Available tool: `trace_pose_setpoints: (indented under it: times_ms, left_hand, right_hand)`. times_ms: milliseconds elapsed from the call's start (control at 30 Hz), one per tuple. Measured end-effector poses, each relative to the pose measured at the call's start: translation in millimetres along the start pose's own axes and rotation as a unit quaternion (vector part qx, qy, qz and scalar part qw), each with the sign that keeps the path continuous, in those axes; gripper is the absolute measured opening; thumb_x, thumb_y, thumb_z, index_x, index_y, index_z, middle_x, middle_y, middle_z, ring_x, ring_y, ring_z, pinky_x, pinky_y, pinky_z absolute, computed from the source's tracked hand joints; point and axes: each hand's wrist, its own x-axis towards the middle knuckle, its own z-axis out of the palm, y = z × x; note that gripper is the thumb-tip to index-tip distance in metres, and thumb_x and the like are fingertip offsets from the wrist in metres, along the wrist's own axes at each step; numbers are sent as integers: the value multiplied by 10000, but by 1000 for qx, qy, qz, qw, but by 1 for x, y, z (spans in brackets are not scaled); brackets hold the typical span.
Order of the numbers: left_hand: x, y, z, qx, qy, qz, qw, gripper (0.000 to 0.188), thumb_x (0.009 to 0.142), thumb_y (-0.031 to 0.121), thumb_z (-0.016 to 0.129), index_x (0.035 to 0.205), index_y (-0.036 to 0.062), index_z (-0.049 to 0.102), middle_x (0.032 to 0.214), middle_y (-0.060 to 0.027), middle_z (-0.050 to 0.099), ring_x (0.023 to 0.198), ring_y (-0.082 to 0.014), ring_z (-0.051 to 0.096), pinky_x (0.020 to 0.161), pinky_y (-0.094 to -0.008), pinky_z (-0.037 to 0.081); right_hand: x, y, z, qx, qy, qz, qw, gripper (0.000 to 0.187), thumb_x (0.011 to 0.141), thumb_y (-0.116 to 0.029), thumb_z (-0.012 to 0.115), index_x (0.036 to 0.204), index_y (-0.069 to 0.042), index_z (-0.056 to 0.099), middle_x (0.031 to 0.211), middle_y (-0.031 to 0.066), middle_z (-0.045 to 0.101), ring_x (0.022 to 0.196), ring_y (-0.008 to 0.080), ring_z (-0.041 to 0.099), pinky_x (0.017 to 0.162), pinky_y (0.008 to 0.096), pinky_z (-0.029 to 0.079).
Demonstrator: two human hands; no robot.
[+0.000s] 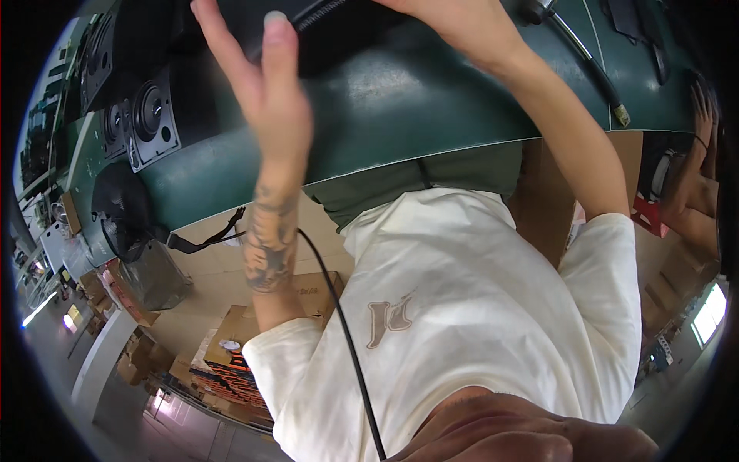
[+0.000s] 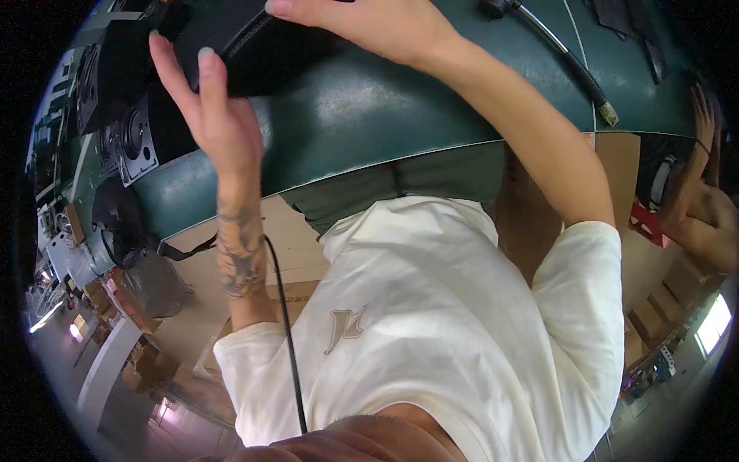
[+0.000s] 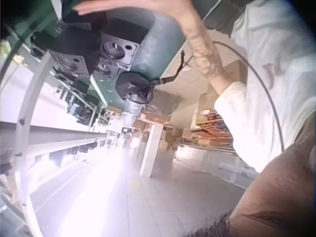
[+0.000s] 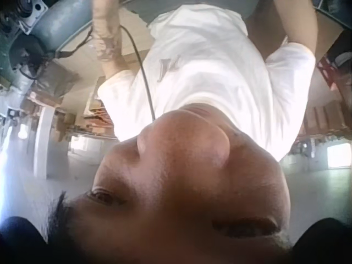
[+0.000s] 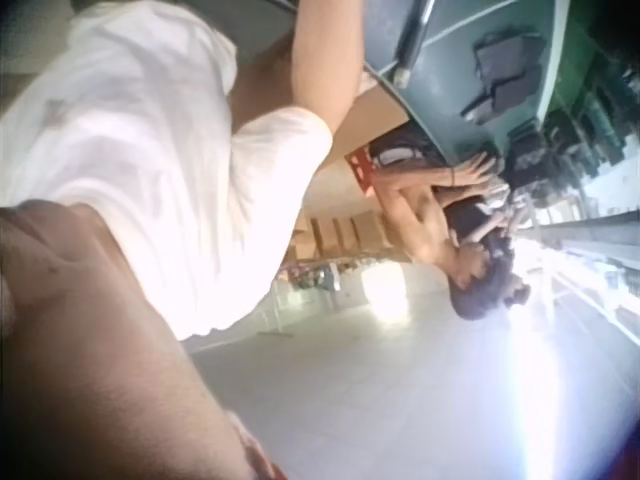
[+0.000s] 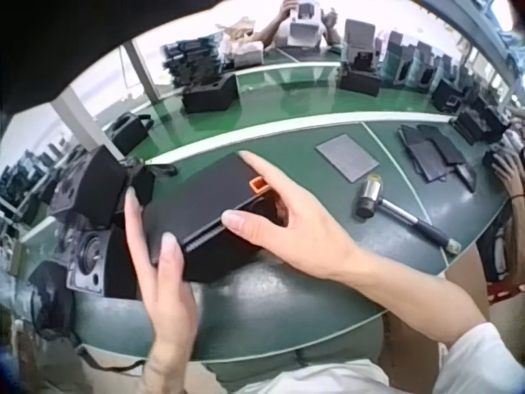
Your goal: The person assembles small black speaker units on a green workbench. They place a mesh grille onto the speaker housing and use a yellow rubber mallet to tap the grille into place. The person repeats this process for multiple speaker units, occasionally inspecting the fit of the grille.
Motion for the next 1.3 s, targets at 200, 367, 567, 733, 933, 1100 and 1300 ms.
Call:
trace_pose_setpoints:
  times_ms: [200,367,567,733,933,1100,1300]
  left_hand:
    - [20,-5,-15,-44,-92,-42,994,774,996,32,560,1658,62,161,1705,-112,145,1509,-200,283,1223,-345,208]
    - [18,-5,-16,-124,-101,-59,985,802,984,7,544,1665,78,127,1714,-97,125,1493,-224,328,1209,-375,257]
    - [16,-6,3,-86,-26,-39,995,740,973,143,640,1618,39,293,1613,-160,363,1413,-281,460,1182,-400,347]
    - [30,29,10,-73,-84,-132,985,1055,871,188,702,1666,42,24,1716,-172,96,1535,-325,266,1254,-427,201]
    - [28,7,-8,-140,-113,-56,982,1079,853,199,722,1665,35,30,1717,-191,73,1543,-316,244,1257,-408,189]
    - [31,8,-9,-120,-136,-62,981,1097,843,198,743,1663,35,33,1711,-175,104,1535,-310,262,1252,-409,213]
    - [29,16,19,-24,-44,-67,997,1023,885,222,760,1654,17,118,1672,-174,209,1498,-302,339,1235,-404,269]
  right_hand:
    - [3,30,14,95,67,-105,988,761,987,-98,696,1599,23,260,1395,129,514,1258,180,508,1085,305,407]
    - [3,25,24,154,95,-62,981,702,974,-78,713,1558,15,335,1353,121,531,1225,167,524,1075,299,419]
    - [-11,-6,20,200,48,-13,979,597,955,-43,730,1469,-2,428,1268,87,548,1155,133,549,993,260,472]
    - [-4,18,12,212,18,-38,976,555,952,-29,729,1432,-6,451,1268,79,538,1146,123,555,974,242,484]
    - [-5,8,17,222,52,-7,974,607,946,-6,725,1470,2,418,1344,105,507,1218,153,550,1047,267,467]
    - [-4,-3,29,161,82,-7,984,640,945,-6,723,1495,5,397,1363,118,505,1242,163,542,1061,273,460]
    - [-4,14,24,199,78,-30,976,583,958,-16,711,1464,3,421,1308,107,530,1142,128,570,939,236,498]
